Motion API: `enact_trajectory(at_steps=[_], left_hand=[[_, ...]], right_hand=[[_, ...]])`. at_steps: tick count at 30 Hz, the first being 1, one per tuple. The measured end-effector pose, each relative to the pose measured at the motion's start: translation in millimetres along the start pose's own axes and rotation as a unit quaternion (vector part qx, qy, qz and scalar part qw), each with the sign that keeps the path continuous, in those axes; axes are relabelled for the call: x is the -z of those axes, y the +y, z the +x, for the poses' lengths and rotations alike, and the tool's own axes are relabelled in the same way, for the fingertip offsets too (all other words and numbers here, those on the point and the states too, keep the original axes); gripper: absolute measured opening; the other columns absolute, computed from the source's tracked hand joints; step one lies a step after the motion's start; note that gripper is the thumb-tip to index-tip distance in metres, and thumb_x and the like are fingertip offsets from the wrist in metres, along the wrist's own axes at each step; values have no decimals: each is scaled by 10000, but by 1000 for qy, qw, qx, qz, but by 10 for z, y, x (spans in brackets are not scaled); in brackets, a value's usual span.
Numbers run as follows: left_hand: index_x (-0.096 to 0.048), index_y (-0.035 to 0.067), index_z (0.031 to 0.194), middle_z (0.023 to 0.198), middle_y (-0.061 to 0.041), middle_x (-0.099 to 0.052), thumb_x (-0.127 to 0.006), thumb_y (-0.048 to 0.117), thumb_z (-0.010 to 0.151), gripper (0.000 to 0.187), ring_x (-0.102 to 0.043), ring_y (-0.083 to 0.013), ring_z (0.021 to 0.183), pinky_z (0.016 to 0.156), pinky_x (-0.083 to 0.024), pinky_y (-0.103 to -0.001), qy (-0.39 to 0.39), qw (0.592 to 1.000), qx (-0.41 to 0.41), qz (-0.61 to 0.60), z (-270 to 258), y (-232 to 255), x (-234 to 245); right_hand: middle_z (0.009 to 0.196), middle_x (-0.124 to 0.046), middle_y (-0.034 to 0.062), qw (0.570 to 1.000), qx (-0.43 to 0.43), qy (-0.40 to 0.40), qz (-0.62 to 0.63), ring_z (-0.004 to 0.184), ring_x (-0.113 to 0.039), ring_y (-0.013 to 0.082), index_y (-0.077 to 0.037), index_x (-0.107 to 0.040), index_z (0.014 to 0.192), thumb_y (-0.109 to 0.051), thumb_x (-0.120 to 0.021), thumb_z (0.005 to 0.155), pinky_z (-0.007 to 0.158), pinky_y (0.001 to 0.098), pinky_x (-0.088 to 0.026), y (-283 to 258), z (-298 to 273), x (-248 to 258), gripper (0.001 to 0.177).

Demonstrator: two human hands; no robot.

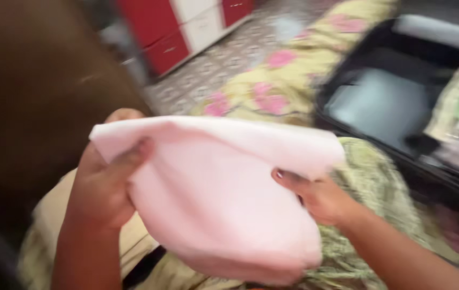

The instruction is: The person folds and stacks various clothing items into an open suitcase placed on a bed. They handle folded garments, plastic-wrapped clothes, and a paper-wrapped bundle, arranging them neatly inside the suitcase.

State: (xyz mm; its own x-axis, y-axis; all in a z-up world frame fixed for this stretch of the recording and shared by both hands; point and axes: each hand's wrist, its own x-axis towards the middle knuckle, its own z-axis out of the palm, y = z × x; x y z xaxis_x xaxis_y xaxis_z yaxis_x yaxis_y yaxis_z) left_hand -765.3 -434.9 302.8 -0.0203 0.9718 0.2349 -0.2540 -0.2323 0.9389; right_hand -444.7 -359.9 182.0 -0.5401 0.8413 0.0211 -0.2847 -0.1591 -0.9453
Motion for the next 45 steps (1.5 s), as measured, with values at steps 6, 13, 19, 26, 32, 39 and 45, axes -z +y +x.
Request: enact_trajectory(at_steps=[6,13,19,26,32,39,45], left_hand=[[-416,96,1489,1276,-103,-677,-787,55,751,827,-642,-221,1130,953,-530,-419,-139,943,301,16,548,-1988,-429],[-349,30,1532,1459,-111,-557,-765,43,833,813,-510,-177,1342,1109,-387,-359,-291,936,187,64,1070,-2977,-1037],[-431,-7,1506,1381,-133,-647,-682,63,888,670,-589,-188,1270,1065,-438,-340,-277,942,181,55,1977,-2628,-1835],[-479,42,1475,1349,-93,-650,-642,45,893,604,-622,-172,1193,1012,-508,-326,-254,951,159,77,3609,-3234,-2786],[-408,-11,1473,1354,-251,-574,-864,266,790,867,-571,-348,1234,1026,-495,-431,-120,865,-84,481,4780,-4465,-3443],[-215,328,1599,1707,-90,-42,-750,569,859,944,-82,-392,1567,1110,-228,-780,-446,538,93,709,3745,-5178,-3518],[-397,286,1529,1643,-142,-232,-725,551,879,775,-292,-407,1483,1108,-298,-730,-451,538,138,698,3618,-4899,-3324]], right_hand=[[1063,-740,79,966,-54,204,148,898,-708,180,-33,-666,1271,-234,-682,937,796,359,-593,-327,-343,867,390],[1055,-762,109,907,-70,341,236,890,-742,199,-15,-653,1215,-229,-651,899,788,387,-607,-291,-700,1838,382],[1050,-746,105,903,-36,392,174,874,-713,183,13,-664,1227,-179,-708,910,778,374,-598,-301,-734,2550,374],[1099,-746,101,871,-20,488,-48,929,-704,182,-39,-635,1304,-223,-652,947,818,359,-580,-910,-92,3937,402],[1446,-470,277,743,-7,548,-384,1276,-511,368,-2,-270,1530,-247,-716,889,1045,438,-440,-730,695,4998,819],[1625,-229,256,700,-167,212,-661,1488,-284,421,-142,-255,1568,-409,-787,844,1209,499,-241,434,652,4750,937],[1665,-173,174,579,-329,28,-746,1524,-238,393,-281,-204,1606,-413,-755,857,1225,626,-141,510,667,4347,939]])
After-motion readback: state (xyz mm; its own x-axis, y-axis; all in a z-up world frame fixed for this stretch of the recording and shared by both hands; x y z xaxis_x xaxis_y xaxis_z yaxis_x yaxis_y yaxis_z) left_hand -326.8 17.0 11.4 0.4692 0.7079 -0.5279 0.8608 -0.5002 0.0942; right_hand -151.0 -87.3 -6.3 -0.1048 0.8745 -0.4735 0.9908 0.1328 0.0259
